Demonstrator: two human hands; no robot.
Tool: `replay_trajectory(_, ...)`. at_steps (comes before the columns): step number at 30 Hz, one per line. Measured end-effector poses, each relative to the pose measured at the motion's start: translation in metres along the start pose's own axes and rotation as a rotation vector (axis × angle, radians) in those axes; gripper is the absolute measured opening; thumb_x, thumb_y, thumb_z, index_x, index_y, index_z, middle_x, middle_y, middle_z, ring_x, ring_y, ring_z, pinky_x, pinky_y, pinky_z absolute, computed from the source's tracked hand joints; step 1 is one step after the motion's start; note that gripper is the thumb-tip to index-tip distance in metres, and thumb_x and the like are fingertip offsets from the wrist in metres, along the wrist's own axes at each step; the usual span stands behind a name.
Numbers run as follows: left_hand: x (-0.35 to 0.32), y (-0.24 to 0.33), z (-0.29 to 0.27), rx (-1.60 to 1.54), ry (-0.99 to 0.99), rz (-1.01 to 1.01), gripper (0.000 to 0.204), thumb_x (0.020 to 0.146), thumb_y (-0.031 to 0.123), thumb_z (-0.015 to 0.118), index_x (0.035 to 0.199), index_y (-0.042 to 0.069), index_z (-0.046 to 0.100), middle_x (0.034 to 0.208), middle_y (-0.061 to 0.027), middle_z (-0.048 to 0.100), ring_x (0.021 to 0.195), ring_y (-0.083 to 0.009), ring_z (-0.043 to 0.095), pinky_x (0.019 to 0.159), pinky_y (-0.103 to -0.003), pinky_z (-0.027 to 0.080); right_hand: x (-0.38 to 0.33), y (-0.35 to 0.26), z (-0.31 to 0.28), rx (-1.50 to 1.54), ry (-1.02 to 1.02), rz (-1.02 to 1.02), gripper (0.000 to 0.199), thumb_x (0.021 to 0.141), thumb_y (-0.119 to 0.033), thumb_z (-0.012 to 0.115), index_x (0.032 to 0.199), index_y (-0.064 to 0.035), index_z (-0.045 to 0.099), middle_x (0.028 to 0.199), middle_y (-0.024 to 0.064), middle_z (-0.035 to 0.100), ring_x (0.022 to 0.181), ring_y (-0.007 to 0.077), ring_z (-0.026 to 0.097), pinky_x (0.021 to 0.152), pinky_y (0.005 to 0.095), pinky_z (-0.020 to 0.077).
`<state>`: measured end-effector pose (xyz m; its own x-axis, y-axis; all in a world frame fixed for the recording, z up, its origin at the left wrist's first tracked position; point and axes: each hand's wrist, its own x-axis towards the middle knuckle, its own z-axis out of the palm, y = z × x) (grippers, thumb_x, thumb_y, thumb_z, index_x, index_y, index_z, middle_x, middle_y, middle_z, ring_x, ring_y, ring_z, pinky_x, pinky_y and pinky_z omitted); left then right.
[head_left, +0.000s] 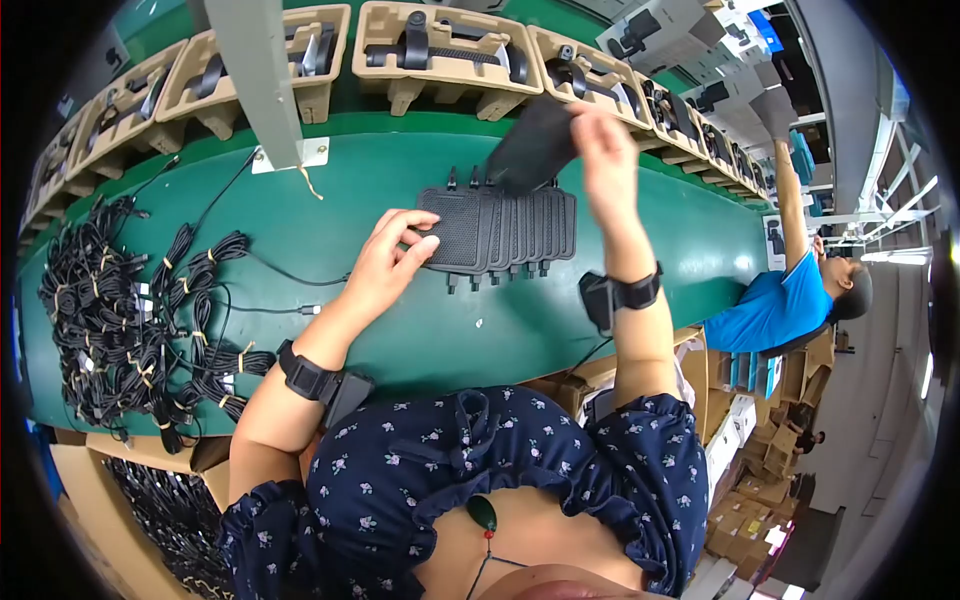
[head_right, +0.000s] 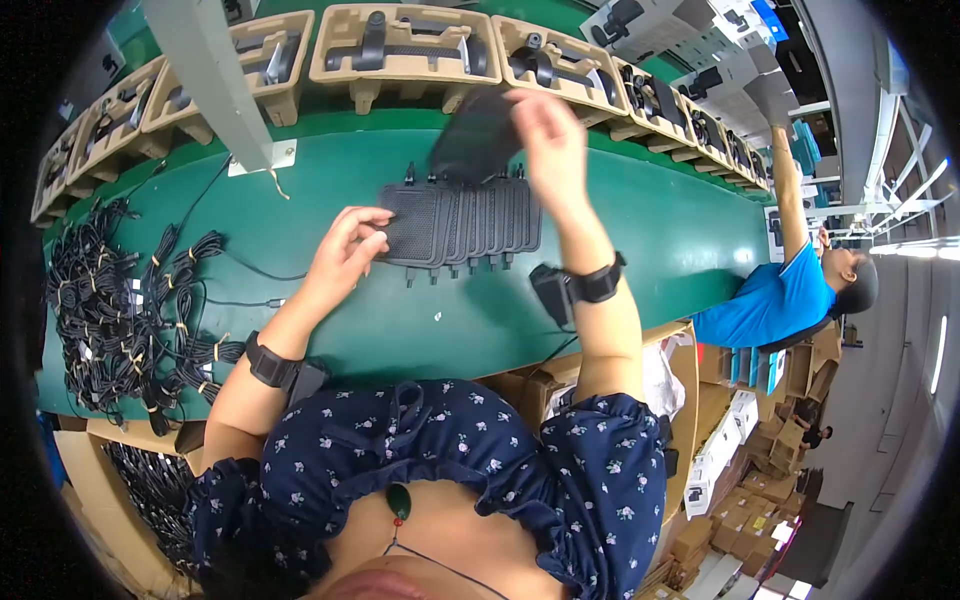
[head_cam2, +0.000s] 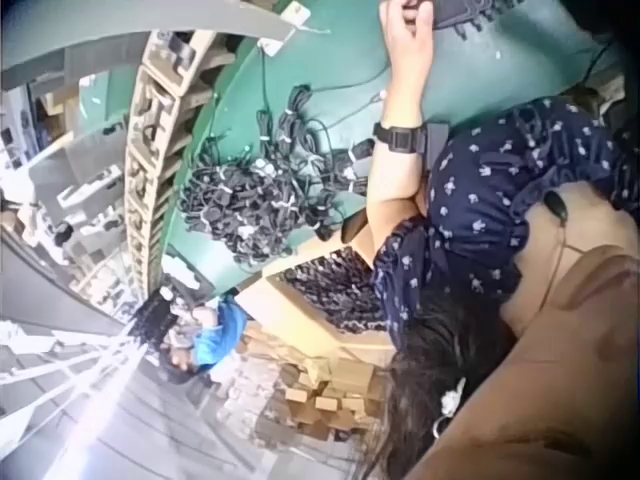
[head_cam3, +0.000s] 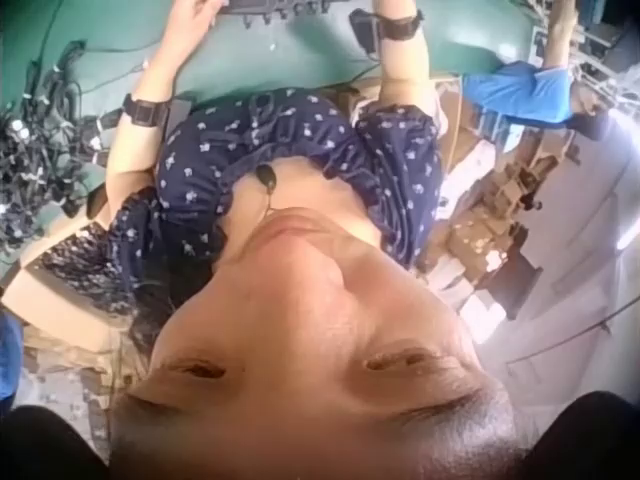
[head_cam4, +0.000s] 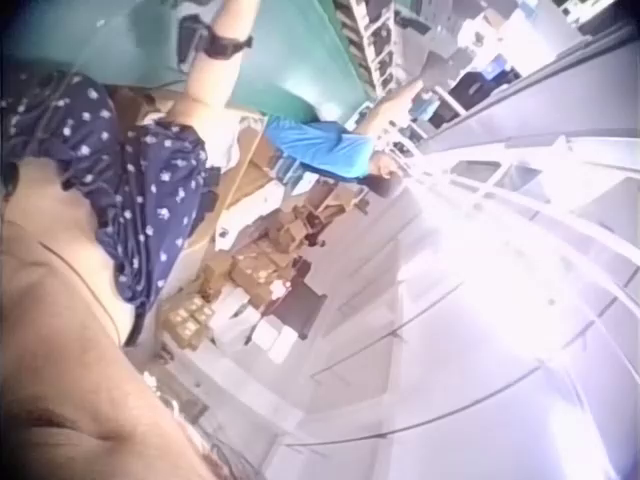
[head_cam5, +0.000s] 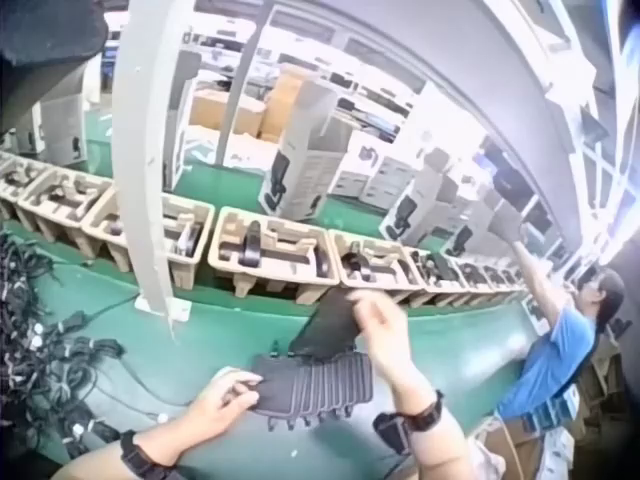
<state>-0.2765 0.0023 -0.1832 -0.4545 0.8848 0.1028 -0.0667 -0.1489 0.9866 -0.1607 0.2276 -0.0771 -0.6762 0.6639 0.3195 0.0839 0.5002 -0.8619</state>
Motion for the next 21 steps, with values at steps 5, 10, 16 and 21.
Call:
replay_trajectory(5,0.003,-0.001,-0.003,0.111,-0.002,-0.023,0.020,0.089,0.010,0.049,0.106,0.000,0.051,0.103,-0.0076,0.045,0.073,-0.0098,0.054,0.051,-0.019,0.042,0.079,0.018,-0.077,-0.142,0.439,-0.379,0.021,0.091,-0.018,0.052,0.101,-0.0023,0.062,0.088,-0.0003,0.060,0.081,0.0068,0.051,0.075,0.0204,0.0405)
replay_trajectory(10,0.002,-0.002,-0.002,0.163,0.009,0.012,0.020,0.088,0.005,0.050,0.107,0.000,0.050,0.110,-0.0099,0.041,0.074,-0.0105,0.055,0.051,-0.019,0.042,0.131,0.063,-0.112,-0.421,0.493,-0.340,0.016,0.088,-0.022,0.055,0.094,-0.0115,0.065,0.076,0.0032,0.062,0.070,0.0094,0.054,0.068,0.0224,0.0429)
replay_trajectory(16,0.002,0.002,-0.001,0.092,0.041,-0.010,0.020,0.086,0.005,0.054,0.105,0.001,0.050,0.107,-0.0099,0.042,0.074,-0.0104,0.056,0.048,-0.018,0.044,0.162,0.087,-0.132,-0.591,0.497,-0.152,0.017,0.085,-0.029,0.056,0.094,-0.0178,0.067,0.080,0.0086,0.065,0.074,0.0203,0.061,0.070,0.0291,0.0457)
replay_trajectory(21,0.000,0.005,-0.003,0.103,0.030,-0.018,0.022,0.088,0.006,0.050,0.109,-0.001,0.048,0.112,-0.0122,0.040,0.075,-0.0122,0.055,0.050,-0.019,0.044,0.177,0.118,-0.140,-0.566,0.314,-0.098,0.018,0.086,-0.029,0.055,0.094,-0.0190,0.067,0.085,0.0104,0.065,0.082,0.0248,0.061,0.073,0.0300,0.0453)
